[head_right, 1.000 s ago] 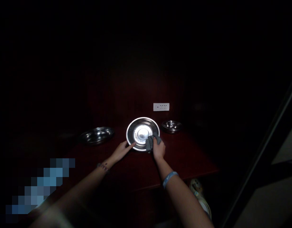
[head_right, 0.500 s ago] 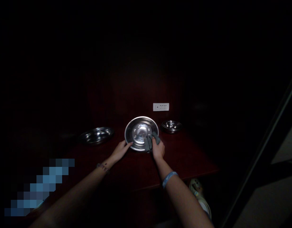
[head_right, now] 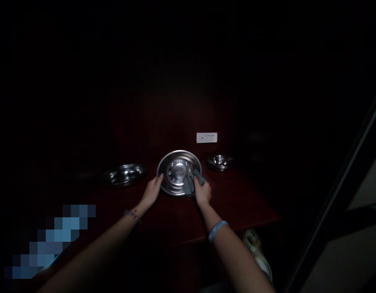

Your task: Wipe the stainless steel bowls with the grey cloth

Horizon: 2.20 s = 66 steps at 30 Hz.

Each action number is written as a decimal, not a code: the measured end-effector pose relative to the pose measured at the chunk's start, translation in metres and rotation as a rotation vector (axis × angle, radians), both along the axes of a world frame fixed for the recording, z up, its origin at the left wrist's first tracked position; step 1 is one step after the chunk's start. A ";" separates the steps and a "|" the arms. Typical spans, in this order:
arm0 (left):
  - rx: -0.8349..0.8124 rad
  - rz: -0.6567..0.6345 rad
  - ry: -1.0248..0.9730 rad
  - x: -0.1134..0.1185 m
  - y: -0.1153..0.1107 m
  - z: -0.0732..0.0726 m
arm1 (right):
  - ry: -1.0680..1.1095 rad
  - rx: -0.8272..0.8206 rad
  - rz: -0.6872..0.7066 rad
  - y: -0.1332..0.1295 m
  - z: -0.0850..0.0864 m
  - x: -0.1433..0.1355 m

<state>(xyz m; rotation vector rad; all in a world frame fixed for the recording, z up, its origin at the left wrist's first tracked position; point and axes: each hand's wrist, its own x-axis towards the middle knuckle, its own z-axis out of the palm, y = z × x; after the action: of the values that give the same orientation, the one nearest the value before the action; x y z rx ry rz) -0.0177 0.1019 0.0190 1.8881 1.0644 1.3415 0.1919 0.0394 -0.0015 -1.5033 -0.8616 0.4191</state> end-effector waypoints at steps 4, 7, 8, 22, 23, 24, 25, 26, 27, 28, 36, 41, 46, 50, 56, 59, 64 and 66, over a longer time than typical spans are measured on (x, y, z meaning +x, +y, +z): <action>-0.024 0.008 -0.059 0.000 -0.001 0.002 | 0.005 0.025 0.002 0.001 -0.001 0.000; -0.034 0.015 -0.082 -0.001 0.001 0.001 | 0.018 0.042 0.012 0.002 -0.002 0.000; -0.034 0.020 -0.088 -0.001 0.001 0.001 | 0.020 0.047 0.017 0.002 -0.002 0.000; -0.055 0.024 -0.126 -0.002 0.001 0.002 | 0.067 0.129 0.054 0.004 -0.003 0.000; -0.055 0.020 -0.127 -0.002 0.001 0.002 | 0.069 0.129 0.052 0.003 -0.003 0.000; -0.057 0.017 -0.126 -0.002 0.001 0.002 | 0.069 0.129 0.050 0.003 -0.003 0.000; -0.062 0.014 -0.126 -0.002 0.001 0.002 | 0.069 0.129 0.049 0.003 -0.002 0.000; -0.067 0.009 -0.129 -0.001 0.001 0.001 | 0.068 0.130 0.051 0.003 -0.002 -0.001; -0.074 0.000 -0.133 -0.001 0.001 0.001 | 0.066 0.131 0.053 0.002 -0.002 -0.001; -0.080 -0.011 -0.140 -0.001 0.001 0.001 | 0.066 0.132 0.053 0.002 -0.002 -0.001; -0.093 -0.150 -0.147 0.006 -0.001 -0.001 | 0.043 0.112 0.002 0.002 -0.002 0.001; -0.123 -0.226 -0.154 0.009 -0.008 -0.001 | 0.048 0.112 0.005 0.002 -0.002 0.002; -0.162 -0.288 -0.167 0.010 -0.014 0.001 | 0.050 0.099 0.016 0.002 -0.002 0.002; -0.173 -0.265 -0.159 0.010 -0.010 -0.002 | 0.041 0.091 0.024 0.002 -0.002 0.002; -0.162 -0.198 -0.184 0.005 -0.007 -0.001 | -0.099 -0.070 0.077 -0.003 0.000 -0.001; -0.143 -0.180 -0.183 0.002 -0.007 0.000 | -0.182 -0.143 0.111 -0.006 0.002 -0.003; -0.027 -0.162 -0.196 0.004 -0.003 -0.004 | -0.212 -0.200 0.104 -0.007 0.004 -0.003; -0.006 -0.183 -0.170 0.006 -0.004 -0.004 | -0.199 -0.207 0.101 -0.006 0.005 -0.003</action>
<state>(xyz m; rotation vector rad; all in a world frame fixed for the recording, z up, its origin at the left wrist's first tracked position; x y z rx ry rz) -0.0122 0.0977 0.0148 1.7836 0.7903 1.3635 0.1891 0.0336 0.0033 -1.7181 -1.0801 0.4483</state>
